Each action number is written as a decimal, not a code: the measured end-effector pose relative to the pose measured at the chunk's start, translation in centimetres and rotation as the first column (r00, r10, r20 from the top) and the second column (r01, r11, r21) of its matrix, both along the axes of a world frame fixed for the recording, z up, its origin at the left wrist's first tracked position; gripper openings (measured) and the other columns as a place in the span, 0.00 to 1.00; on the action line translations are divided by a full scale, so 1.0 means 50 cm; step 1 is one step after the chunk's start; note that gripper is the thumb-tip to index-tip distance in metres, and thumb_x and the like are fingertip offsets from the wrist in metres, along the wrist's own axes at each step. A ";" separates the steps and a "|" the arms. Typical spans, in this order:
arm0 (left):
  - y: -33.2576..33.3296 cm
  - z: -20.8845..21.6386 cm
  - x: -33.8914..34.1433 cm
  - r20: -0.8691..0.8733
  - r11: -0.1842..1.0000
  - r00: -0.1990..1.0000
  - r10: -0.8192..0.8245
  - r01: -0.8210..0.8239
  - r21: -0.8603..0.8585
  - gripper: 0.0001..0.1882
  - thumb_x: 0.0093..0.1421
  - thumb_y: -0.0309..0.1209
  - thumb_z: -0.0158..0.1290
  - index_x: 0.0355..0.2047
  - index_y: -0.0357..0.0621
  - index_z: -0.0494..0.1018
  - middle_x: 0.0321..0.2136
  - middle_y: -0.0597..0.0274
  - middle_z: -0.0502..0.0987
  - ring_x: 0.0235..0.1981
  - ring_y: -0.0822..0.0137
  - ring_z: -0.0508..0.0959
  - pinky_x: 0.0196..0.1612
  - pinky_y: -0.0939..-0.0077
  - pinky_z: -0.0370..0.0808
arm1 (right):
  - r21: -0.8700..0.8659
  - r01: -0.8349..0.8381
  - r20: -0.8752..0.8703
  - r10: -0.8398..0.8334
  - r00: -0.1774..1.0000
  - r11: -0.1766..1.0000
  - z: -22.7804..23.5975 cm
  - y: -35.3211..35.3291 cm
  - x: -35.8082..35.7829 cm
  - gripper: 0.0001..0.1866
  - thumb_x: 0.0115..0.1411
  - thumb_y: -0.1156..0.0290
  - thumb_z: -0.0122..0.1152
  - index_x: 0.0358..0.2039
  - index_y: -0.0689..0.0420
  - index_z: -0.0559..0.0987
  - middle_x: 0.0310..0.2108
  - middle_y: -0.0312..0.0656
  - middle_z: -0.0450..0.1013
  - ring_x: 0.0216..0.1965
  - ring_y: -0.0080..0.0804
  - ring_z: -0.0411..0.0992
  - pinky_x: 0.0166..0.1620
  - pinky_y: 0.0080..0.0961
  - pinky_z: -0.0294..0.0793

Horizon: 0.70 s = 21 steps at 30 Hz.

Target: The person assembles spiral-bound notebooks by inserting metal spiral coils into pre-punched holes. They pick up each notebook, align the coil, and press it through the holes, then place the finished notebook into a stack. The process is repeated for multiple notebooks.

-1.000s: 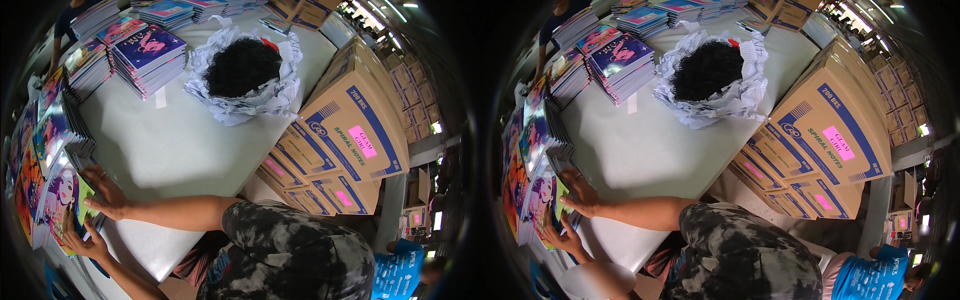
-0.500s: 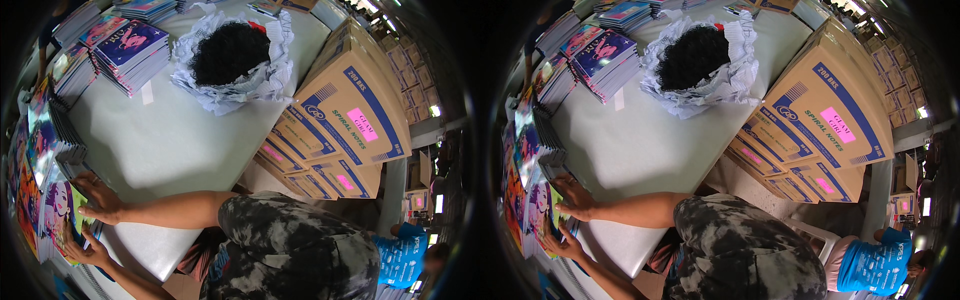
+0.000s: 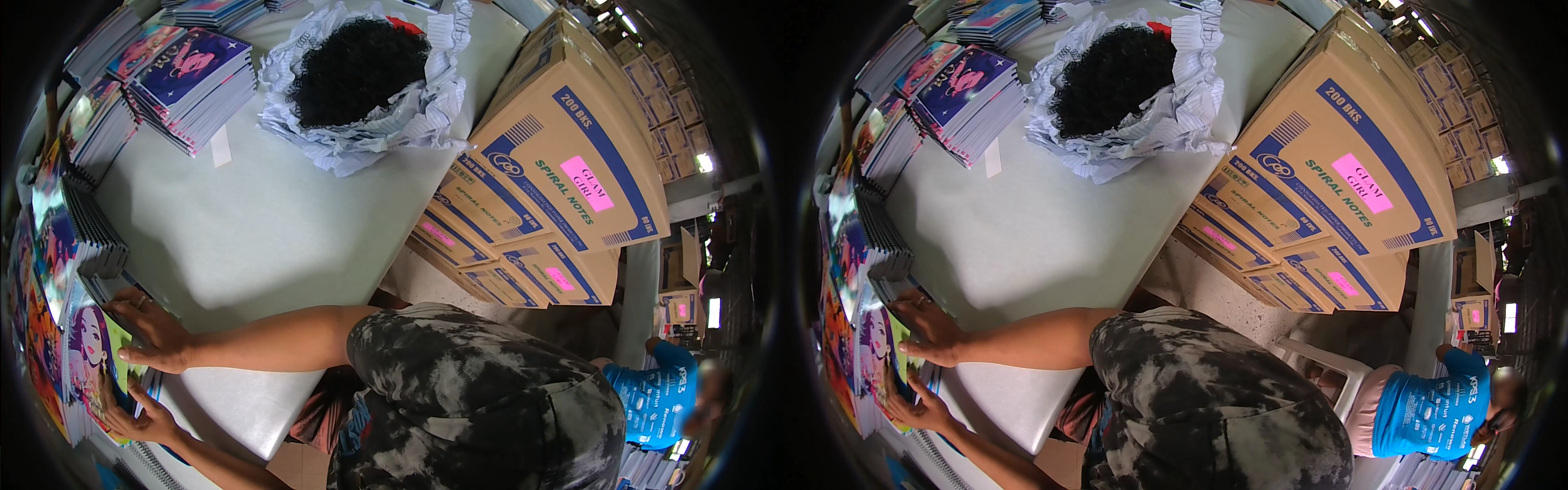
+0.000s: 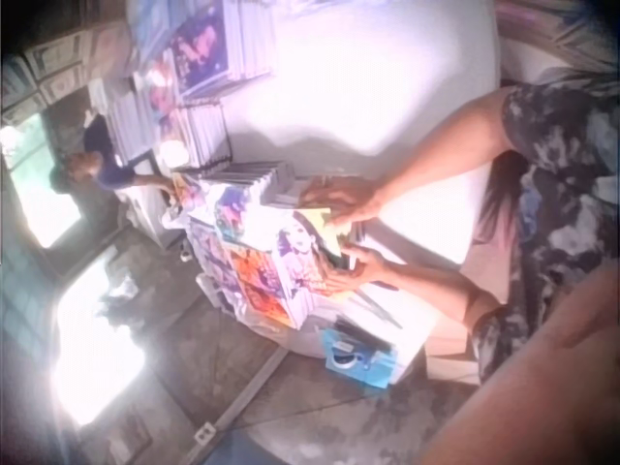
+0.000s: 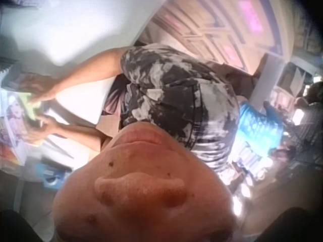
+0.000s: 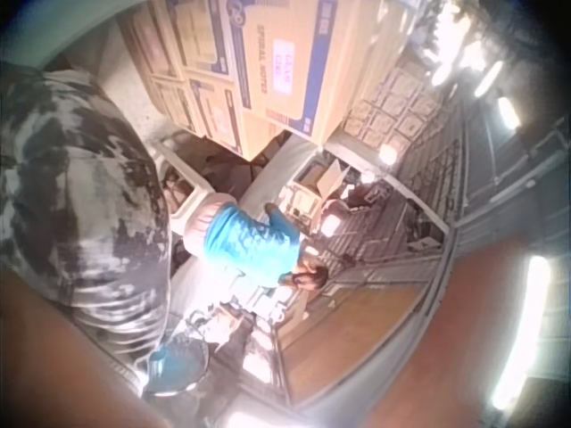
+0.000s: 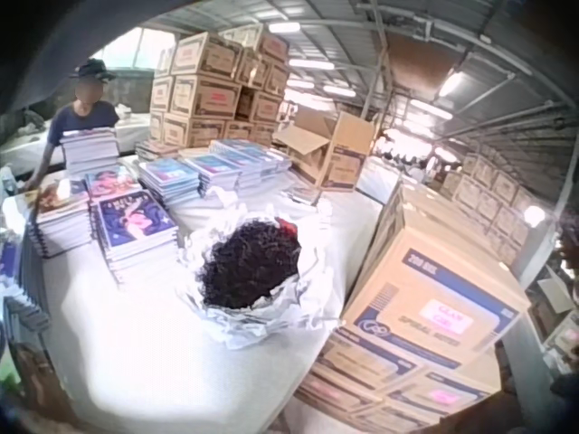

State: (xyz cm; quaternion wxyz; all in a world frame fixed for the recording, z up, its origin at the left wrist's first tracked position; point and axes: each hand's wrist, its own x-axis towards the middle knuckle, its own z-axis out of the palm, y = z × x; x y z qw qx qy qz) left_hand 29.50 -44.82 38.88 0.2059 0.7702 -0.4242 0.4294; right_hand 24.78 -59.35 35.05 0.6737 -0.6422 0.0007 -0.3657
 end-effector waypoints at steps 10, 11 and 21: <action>0.005 -0.002 0.004 0.018 0.999 0.999 0.046 -0.046 0.020 0.16 0.58 0.40 0.50 0.37 0.41 0.74 0.38 0.63 0.77 0.41 0.62 0.75 0.47 0.68 0.66 | 0.012 0.005 -0.005 -0.005 1.000 1.000 0.000 0.002 0.001 0.42 0.50 0.37 0.46 0.52 0.62 0.63 0.47 0.53 0.56 0.52 0.48 0.55 0.55 0.41 0.54; 0.006 -0.003 0.004 0.026 0.998 0.999 0.047 -0.048 0.029 0.16 0.58 0.40 0.50 0.38 0.40 0.74 0.38 0.62 0.77 0.40 0.61 0.75 0.46 0.68 0.67 | 0.010 0.007 -0.010 -0.007 1.000 1.000 0.000 0.001 0.000 0.42 0.50 0.37 0.46 0.52 0.62 0.63 0.47 0.52 0.56 0.52 0.48 0.55 0.55 0.41 0.54; 0.007 -0.001 0.005 0.027 0.999 0.999 0.019 -0.020 0.025 0.17 0.57 0.39 0.52 0.39 0.38 0.73 0.38 0.59 0.77 0.39 0.60 0.76 0.45 0.68 0.68 | 0.003 0.016 -0.012 -0.016 1.000 1.000 -0.006 0.006 0.007 0.42 0.50 0.37 0.46 0.52 0.62 0.63 0.47 0.52 0.56 0.52 0.47 0.56 0.55 0.40 0.55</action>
